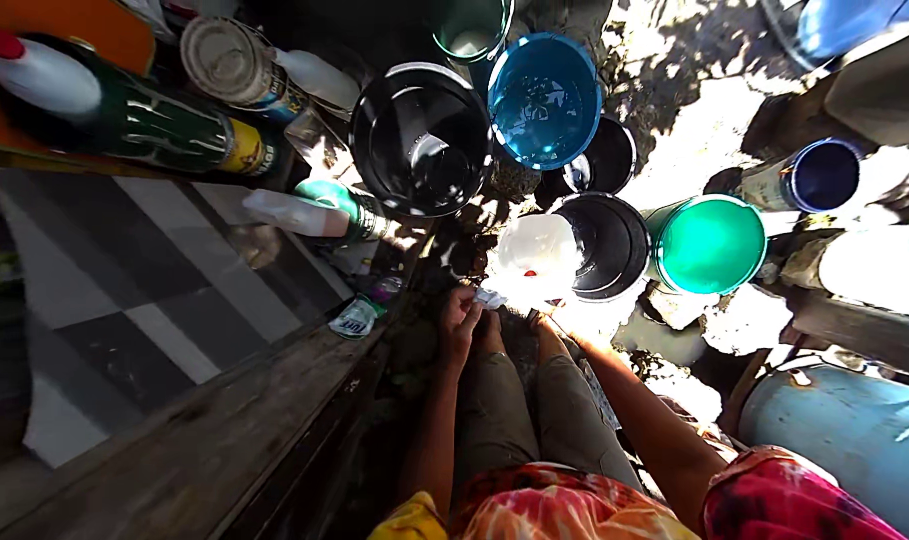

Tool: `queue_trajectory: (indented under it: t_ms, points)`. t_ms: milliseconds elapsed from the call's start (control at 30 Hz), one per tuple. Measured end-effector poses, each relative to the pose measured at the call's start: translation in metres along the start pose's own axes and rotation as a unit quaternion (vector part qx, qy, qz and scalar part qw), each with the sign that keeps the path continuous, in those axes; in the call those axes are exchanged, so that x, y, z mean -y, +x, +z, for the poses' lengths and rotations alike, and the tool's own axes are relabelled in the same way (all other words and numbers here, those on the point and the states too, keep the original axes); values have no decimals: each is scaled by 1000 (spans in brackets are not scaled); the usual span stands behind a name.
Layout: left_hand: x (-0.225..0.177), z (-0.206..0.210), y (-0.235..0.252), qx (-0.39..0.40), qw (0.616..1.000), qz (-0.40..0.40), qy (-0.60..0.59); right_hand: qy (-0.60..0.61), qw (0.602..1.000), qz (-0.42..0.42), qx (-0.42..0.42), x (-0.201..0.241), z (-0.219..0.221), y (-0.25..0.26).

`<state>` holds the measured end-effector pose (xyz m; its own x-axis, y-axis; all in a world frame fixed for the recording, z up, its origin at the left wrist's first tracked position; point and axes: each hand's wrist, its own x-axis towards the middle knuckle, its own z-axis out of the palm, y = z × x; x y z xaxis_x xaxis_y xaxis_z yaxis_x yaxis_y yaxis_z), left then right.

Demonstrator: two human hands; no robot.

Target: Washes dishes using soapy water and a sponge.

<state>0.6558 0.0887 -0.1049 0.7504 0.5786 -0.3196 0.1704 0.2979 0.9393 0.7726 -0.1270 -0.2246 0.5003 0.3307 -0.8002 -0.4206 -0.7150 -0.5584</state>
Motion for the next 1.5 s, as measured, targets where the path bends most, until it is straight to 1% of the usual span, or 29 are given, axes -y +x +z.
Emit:
queue_trajectory:
  t_ms: [33,100,167,200,233,300,333,367,400,433,467,533,567,600,633,667,733,800,867,900,967,1033,1100,1133,1200,1267,1333,1433,1500]
  points:
    - [4,-2,1,2,1000,1,-7,-5,1000,-2,-7,-10,4,8]
    - [11,-3,5,2,1000,-7,-17,22,1000,-2,-7,3,4,4]
    - [21,-1,8,4,1000,-19,-21,84,996,-36,3,21,2,-10]
    - [27,1,9,5,999,-26,-24,95,993,-63,0,15,5,-8]
    - [31,4,10,6,999,-35,-28,96,992,-80,-4,6,7,-5]
    - [36,14,12,11,998,-53,-41,88,994,-60,12,-22,9,5]
    - [40,22,12,11,997,-64,-50,92,994,-54,24,-47,11,14]
    - [43,29,11,13,995,-76,-57,98,992,-71,26,-82,17,25]
    - [47,37,10,12,994,-88,-67,120,989,-91,17,-104,21,32]
    - [51,47,8,6,992,-98,-80,143,988,-63,19,-97,15,29]
    - [55,59,6,0,990,-109,-91,151,988,-30,15,-77,4,17]
    - [58,85,1,-13,988,-120,-95,115,993,37,9,-34,-23,-11]
    - [59,99,-2,-18,989,-114,-91,111,993,33,0,-12,-37,-25]
    - [60,111,-6,-23,991,-100,-85,135,991,-5,-16,-1,-46,-33]
    - [61,121,-10,-28,993,-82,-76,173,984,-39,-12,10,-55,-40]
    - [57,129,-14,-29,995,-67,-70,189,981,-50,1,17,-63,-45]
    - [42,147,-18,-38,997,-51,-51,139,990,-28,15,23,-79,-51]
    - [26,162,-19,-40,997,-54,-24,66,998,-5,14,14,-93,-52]
    - [21,173,-17,-38,998,-41,23,38,998,-53,15,6,-102,-54]
    - [21,178,-15,-36,998,-28,54,40,994,-99,13,2,-105,-54]
    - [17,185,-10,-26,990,7,142,52,988,-144,18,-1,-108,-56]
    - [7,192,-8,2,973,23,228,65,985,-156,21,2,-111,-61]
    - [-4,200,-6,38,959,46,278,80,984,-157,27,9,-115,-69]
    - [-9,204,-5,53,953,68,291,92,983,-157,29,15,-117,-73]
    - [-5,213,-2,52,935,158,313,115,978,-170,28,28,-119,-83]
    - [-4,218,-2,38,913,220,341,138,971,-192,32,36,-122,-90]
    - [-11,217,-7,5,912,230,341,157,968,-194,32,44,-123,-95]
    - [-11,212,-16,-93,916,249,299,172,968,-180,33,56,-127,-98]
    - [-8,203,-24,-142,918,249,276,173,968,-174,43,60,-128,-97]
